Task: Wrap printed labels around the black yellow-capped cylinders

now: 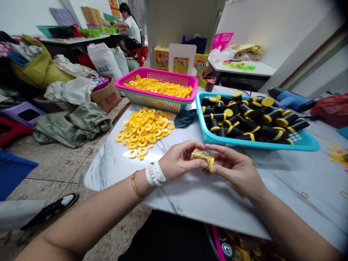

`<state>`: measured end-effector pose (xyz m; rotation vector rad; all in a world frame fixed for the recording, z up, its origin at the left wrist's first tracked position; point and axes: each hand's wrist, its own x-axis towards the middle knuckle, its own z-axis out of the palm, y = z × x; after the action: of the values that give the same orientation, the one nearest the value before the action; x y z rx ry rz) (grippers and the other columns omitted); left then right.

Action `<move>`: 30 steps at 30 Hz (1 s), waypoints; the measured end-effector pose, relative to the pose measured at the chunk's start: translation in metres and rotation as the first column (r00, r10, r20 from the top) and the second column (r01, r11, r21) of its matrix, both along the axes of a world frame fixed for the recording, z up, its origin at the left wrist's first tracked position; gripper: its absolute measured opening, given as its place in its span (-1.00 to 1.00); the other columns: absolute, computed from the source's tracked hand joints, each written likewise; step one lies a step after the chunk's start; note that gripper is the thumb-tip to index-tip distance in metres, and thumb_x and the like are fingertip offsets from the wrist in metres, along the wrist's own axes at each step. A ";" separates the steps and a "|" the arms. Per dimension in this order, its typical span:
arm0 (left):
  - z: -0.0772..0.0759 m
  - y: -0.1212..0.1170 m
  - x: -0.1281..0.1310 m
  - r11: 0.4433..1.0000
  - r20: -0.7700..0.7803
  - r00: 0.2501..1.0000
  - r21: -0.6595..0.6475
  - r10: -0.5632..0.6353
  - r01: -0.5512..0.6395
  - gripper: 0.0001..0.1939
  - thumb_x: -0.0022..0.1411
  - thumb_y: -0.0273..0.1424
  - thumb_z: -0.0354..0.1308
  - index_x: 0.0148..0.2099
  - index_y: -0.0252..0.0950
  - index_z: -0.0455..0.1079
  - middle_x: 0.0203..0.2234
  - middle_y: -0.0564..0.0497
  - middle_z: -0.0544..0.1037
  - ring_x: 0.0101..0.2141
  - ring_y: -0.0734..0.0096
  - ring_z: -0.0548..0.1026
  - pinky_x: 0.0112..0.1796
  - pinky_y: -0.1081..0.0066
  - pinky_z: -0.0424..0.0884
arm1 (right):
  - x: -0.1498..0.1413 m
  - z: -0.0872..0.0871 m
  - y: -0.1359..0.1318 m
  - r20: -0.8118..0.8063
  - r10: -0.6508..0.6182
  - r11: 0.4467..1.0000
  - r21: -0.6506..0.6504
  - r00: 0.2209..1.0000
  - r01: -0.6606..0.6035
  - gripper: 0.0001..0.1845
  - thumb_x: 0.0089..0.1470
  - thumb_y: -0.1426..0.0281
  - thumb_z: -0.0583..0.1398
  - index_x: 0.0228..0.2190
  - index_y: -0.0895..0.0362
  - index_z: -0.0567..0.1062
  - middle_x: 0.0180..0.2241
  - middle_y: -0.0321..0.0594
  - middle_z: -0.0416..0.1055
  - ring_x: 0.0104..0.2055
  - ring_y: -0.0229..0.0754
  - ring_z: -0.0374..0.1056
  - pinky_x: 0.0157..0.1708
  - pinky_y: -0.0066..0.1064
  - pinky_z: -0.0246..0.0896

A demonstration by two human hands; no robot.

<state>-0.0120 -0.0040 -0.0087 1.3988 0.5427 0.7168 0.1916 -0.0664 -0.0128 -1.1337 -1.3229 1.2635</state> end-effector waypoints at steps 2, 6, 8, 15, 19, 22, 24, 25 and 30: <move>-0.001 0.002 0.002 0.982 0.076 0.996 -0.180 -0.042 0.055 -0.51 0.06 -0.27 0.42 -0.03 -0.33 0.36 -0.35 -0.01 0.54 -0.40 0.45 0.51 -0.31 0.41 0.44 | 0.005 -0.003 0.002 -0.026 0.057 0.996 -0.067 0.998 -0.058 -0.59 -0.01 0.32 0.44 -0.07 -0.04 0.63 -0.34 -0.24 0.64 -0.39 -0.14 0.58 -0.31 -0.27 0.59; 0.000 0.003 0.002 0.957 0.116 0.988 -0.261 -0.103 0.130 -0.51 0.07 -0.17 0.42 -0.09 -0.37 0.40 -0.38 -0.01 0.54 -0.44 0.49 0.50 -0.39 0.47 0.40 | 0.005 -0.008 0.002 -0.100 0.007 1.000 -0.026 0.995 -0.009 -0.76 -0.03 0.33 0.45 -0.24 -0.02 0.69 -0.35 -0.24 0.62 -0.44 -0.15 0.56 -0.43 -0.29 0.58; 0.000 0.002 0.002 0.951 0.115 0.986 -0.269 -0.123 0.150 -0.52 0.10 -0.13 0.39 -0.09 -0.38 0.43 -0.37 -0.05 0.57 -0.44 0.47 0.52 -0.39 0.46 0.42 | 0.003 -0.007 0.002 -0.101 -0.013 0.999 0.033 0.995 0.017 -0.83 -0.02 0.33 0.44 -0.29 0.00 0.69 -0.42 -0.26 0.58 -0.51 -0.20 0.51 -0.50 -0.36 0.54; -0.006 0.001 0.008 0.865 0.153 0.983 -0.474 -0.101 0.163 -0.46 0.03 -0.06 0.42 -0.12 -0.37 0.40 -0.44 -0.09 0.62 -0.49 0.42 0.57 -0.45 0.47 0.44 | 0.000 -0.002 0.000 0.081 -0.033 0.973 0.229 0.996 0.014 -0.80 0.00 0.36 0.43 -0.25 -0.06 0.69 -0.23 -0.19 0.48 -0.29 -0.17 0.51 -0.39 -0.37 0.58; -0.007 0.003 0.006 0.833 0.184 0.969 -0.499 -0.167 0.238 -0.54 0.02 -0.18 0.46 -0.18 -0.40 0.44 -0.40 -0.11 0.62 -0.49 0.47 0.56 -0.44 0.48 0.47 | 0.001 -0.004 -0.003 -0.051 -0.059 0.959 0.276 0.997 0.071 -0.84 0.01 0.45 0.42 -0.34 -0.05 0.67 -0.33 -0.27 0.42 -0.40 -0.22 0.51 -0.48 -0.37 0.57; -0.008 0.004 0.006 0.846 0.125 0.975 -0.486 -0.184 0.222 -0.56 0.05 -0.13 0.43 -0.26 -0.38 0.41 -0.52 -0.01 0.57 -0.62 0.54 0.48 -0.58 0.55 0.36 | 0.003 -0.002 -0.003 -0.054 -0.014 0.985 0.172 0.998 0.023 -0.79 0.05 0.43 0.39 -0.24 -0.07 0.63 -0.28 -0.29 0.42 -0.41 -0.21 0.52 -0.45 -0.32 0.59; -0.008 0.004 0.006 0.840 0.135 0.969 -0.483 -0.209 0.248 -0.54 0.05 -0.10 0.42 -0.23 -0.36 0.39 -0.52 0.00 0.57 -0.62 0.53 0.48 -0.59 0.55 0.34 | 0.004 0.001 -0.003 0.043 -0.007 0.989 0.148 0.999 0.000 -0.76 0.06 0.36 0.39 -0.18 -0.07 0.63 -0.24 -0.25 0.44 -0.39 -0.20 0.52 -0.41 -0.32 0.58; -0.008 0.004 0.006 0.836 0.147 0.965 -0.483 -0.215 0.260 -0.52 0.04 -0.10 0.43 -0.21 -0.36 0.38 -0.50 0.00 0.57 -0.61 0.53 0.49 -0.58 0.54 0.35 | 0.004 0.003 -0.003 0.109 -0.028 0.983 0.183 0.994 0.008 -0.77 0.04 0.34 0.40 -0.19 -0.06 0.64 -0.25 -0.23 0.45 -0.37 -0.19 0.50 -0.41 -0.33 0.56; -0.008 0.003 0.007 0.851 0.172 0.970 -0.470 -0.170 0.232 -0.50 0.01 -0.16 0.46 -0.14 -0.33 0.36 -0.41 -0.01 0.58 -0.55 0.55 0.49 -0.52 0.53 0.35 | -0.001 0.004 -0.005 0.190 -0.230 0.894 0.429 0.954 0.131 -0.88 -0.08 0.38 0.46 -0.46 0.01 0.63 -0.46 -0.26 0.40 -0.44 -0.19 0.40 -0.50 -0.37 0.44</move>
<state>-0.0053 -0.0006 -0.0162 0.9110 0.4314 0.4486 0.1909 -0.0712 -0.0090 -1.0925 -1.5312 0.6796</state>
